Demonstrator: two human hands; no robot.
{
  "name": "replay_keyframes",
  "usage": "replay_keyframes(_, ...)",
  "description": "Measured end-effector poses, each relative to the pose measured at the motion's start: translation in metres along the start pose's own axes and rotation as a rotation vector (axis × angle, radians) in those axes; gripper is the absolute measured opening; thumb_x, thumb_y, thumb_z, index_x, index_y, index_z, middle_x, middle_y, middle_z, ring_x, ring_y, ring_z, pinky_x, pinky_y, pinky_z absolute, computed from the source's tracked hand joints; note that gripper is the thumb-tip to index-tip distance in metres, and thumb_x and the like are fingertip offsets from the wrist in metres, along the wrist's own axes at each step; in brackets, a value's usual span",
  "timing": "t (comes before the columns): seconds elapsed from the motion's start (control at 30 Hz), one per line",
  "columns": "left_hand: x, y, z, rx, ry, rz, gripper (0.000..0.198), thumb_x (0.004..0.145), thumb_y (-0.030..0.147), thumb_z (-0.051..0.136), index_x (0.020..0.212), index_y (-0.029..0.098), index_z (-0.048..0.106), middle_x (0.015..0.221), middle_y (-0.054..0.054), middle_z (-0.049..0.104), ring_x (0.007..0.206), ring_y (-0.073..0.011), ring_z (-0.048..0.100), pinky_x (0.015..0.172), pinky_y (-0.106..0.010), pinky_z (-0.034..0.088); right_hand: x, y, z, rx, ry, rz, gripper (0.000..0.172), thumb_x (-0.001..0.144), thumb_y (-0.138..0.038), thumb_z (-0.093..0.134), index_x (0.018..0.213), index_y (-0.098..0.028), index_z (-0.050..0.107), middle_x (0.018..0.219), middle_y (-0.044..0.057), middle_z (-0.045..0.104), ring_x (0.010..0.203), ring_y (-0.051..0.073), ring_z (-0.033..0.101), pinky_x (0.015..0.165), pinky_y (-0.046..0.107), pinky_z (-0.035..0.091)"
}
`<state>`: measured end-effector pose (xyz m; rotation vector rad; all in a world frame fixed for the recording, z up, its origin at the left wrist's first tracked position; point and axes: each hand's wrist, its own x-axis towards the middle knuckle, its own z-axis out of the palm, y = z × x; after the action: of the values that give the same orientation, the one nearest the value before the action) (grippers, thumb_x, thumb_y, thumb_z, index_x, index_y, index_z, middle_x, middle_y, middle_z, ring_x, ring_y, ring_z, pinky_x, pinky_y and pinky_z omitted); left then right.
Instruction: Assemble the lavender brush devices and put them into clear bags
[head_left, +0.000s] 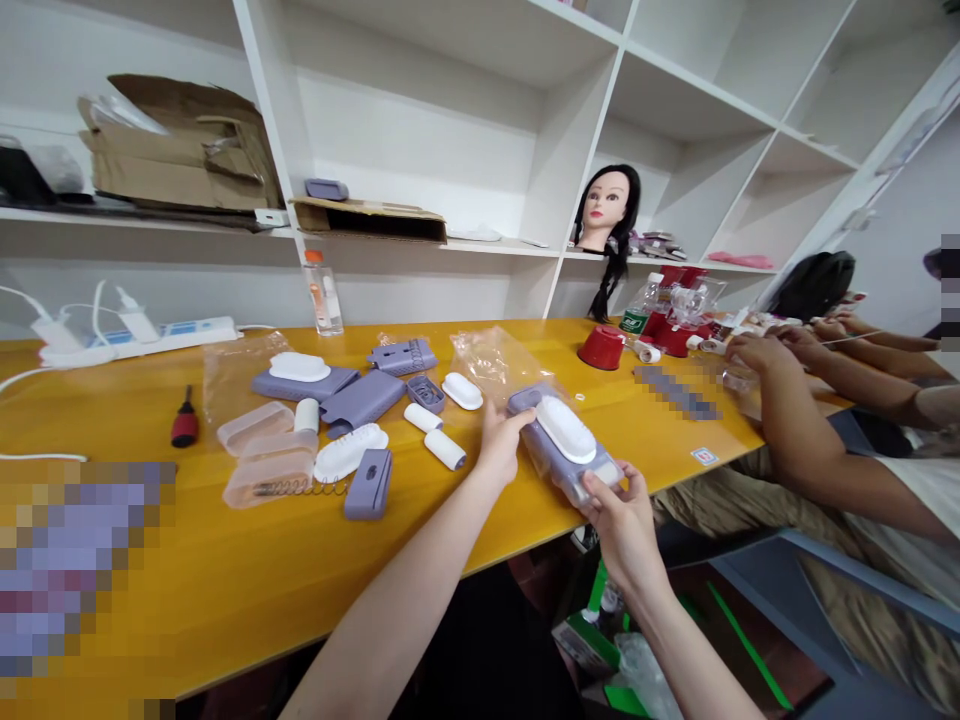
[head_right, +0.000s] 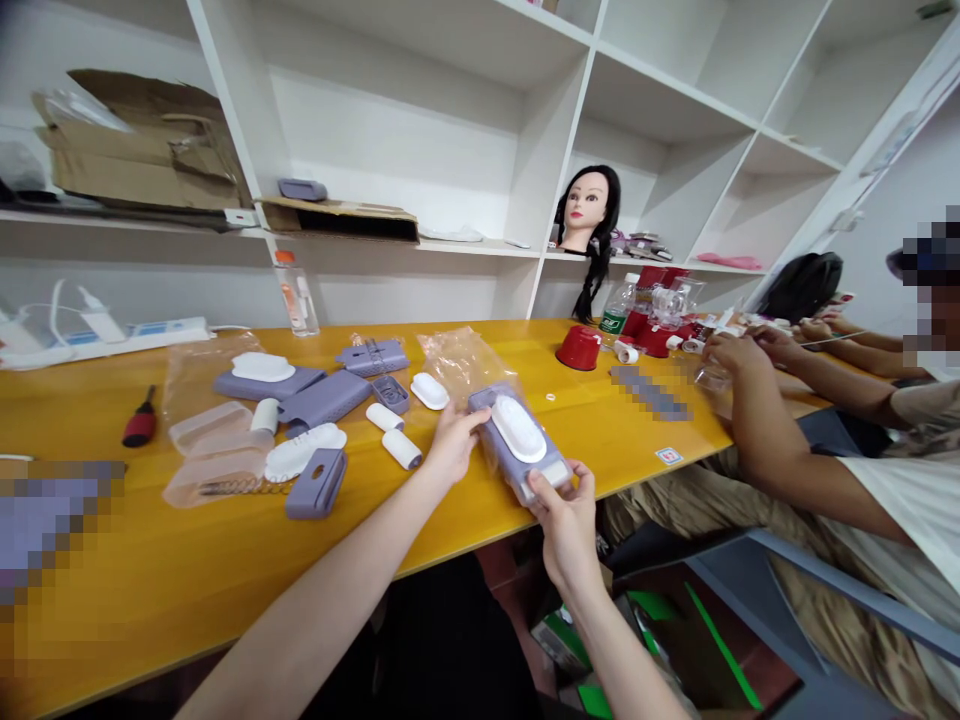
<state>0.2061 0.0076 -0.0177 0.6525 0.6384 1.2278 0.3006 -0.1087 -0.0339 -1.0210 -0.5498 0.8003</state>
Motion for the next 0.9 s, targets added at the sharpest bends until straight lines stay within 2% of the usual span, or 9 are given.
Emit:
replay_keyframes(0.1,-0.007,-0.002,0.003,-0.063,-0.144,-0.143,0.042,0.06,0.012,0.065,0.099,0.02,0.054,0.101,-0.006,0.064,0.086,-0.0164,0.062,0.069,-0.025,0.046,0.004,0.006,0.007,-0.047,0.037,-0.028,0.053,0.055,-0.029,0.08,0.089,-0.025,0.04,0.081,-0.006,0.054,0.062,0.009,0.056,0.055,0.021,0.05)
replay_keyframes(0.2,-0.015,-0.006,0.003,-0.062,-0.168,-0.214,0.043,0.06,0.012,0.063,0.101,0.021,0.053,0.097,-0.005,0.065,0.077,-0.0158,0.062,0.063,-0.026,0.047,0.012,0.012,0.014,-0.192,0.046,-0.061,0.056,0.059,-0.039,0.076,0.098,-0.025,0.039,0.096,0.0,0.055,0.076,0.015,0.059,0.062,0.027,0.052)
replay_keyframes(0.3,-0.021,-0.008,0.003,-0.063,-0.189,-0.265,0.042,0.062,0.015,0.063,0.102,0.023,0.052,0.098,-0.004,0.065,0.079,-0.0162,0.062,0.063,-0.028,0.049,0.022,0.011,0.013,-0.425,0.024,-0.17,0.06,0.068,-0.049,0.064,0.116,-0.023,0.037,0.111,0.006,0.053,0.095,0.021,0.056,0.077,0.035,0.05)
replay_keyframes(0.47,-0.019,-0.001,0.002,-0.086,-0.165,-0.249,0.04,0.066,0.021,0.062,0.104,0.025,0.051,0.1,-0.002,0.064,0.082,-0.0161,0.062,0.062,-0.027,0.05,0.029,-0.006,-0.001,-0.78,-0.205,-0.234,0.058,0.075,-0.051,0.054,0.127,-0.025,0.045,0.118,0.008,0.05,0.108,0.026,0.05,0.096,0.045,0.038)
replay_keyframes(0.53,-0.018,0.002,0.002,-0.094,-0.169,-0.225,0.04,0.065,0.019,0.062,0.103,0.024,0.053,0.1,-0.002,0.064,0.082,-0.0154,0.062,0.062,-0.026,0.05,0.03,-0.014,-0.006,-0.845,-0.28,-0.296,0.068,0.07,-0.046,0.063,0.132,-0.028,0.041,0.133,0.009,0.038,0.118,0.027,0.044,0.097,0.045,0.038)
replay_keyframes(0.63,-0.02,0.004,0.003,-0.069,-0.24,-0.24,0.04,0.066,0.02,0.062,0.105,0.023,0.055,0.104,-0.004,0.064,0.082,-0.0167,0.062,0.062,-0.027,0.05,0.033,-0.022,-0.008,-0.732,-0.411,-0.339,0.085,0.067,-0.035,0.069,0.14,-0.033,0.024,0.149,0.004,0.018,0.132,0.025,0.03,0.098,0.041,0.039)
replay_keyframes(0.73,-0.028,0.004,0.005,0.008,-0.352,-0.273,0.044,0.068,0.026,0.061,0.111,0.024,0.053,0.109,-0.006,0.063,0.083,-0.0198,0.062,0.062,-0.031,0.051,0.038,-0.025,-0.005,-0.593,-0.503,-0.328,0.084,0.067,-0.028,0.071,0.139,-0.03,0.028,0.147,0.003,0.028,0.132,0.023,0.031,0.102,0.039,0.035)
replay_keyframes(0.8,-0.032,0.003,0.006,0.076,-0.395,-0.272,0.046,0.07,0.03,0.061,0.115,0.026,0.051,0.112,-0.007,0.061,0.085,-0.02,0.061,0.063,-0.031,0.049,0.045,-0.023,-0.003,-0.568,-0.446,-0.349,0.073,0.063,-0.027,0.074,0.13,-0.025,0.044,0.14,0.005,0.04,0.129,0.024,0.036,0.101,0.04,0.036)
replay_keyframes(0.9,-0.036,-0.001,0.007,0.173,-0.389,-0.27,0.047,0.071,0.03,0.061,0.116,0.029,0.049,0.115,-0.005,0.06,0.092,-0.0186,0.058,0.064,-0.028,0.047,0.056,-0.016,-0.002,-0.593,-0.285,-0.42,0.052,0.063,-0.03,0.072,0.113,-0.02,0.06,0.13,0.007,0.051,0.12,0.025,0.047,0.09,0.038,0.046)
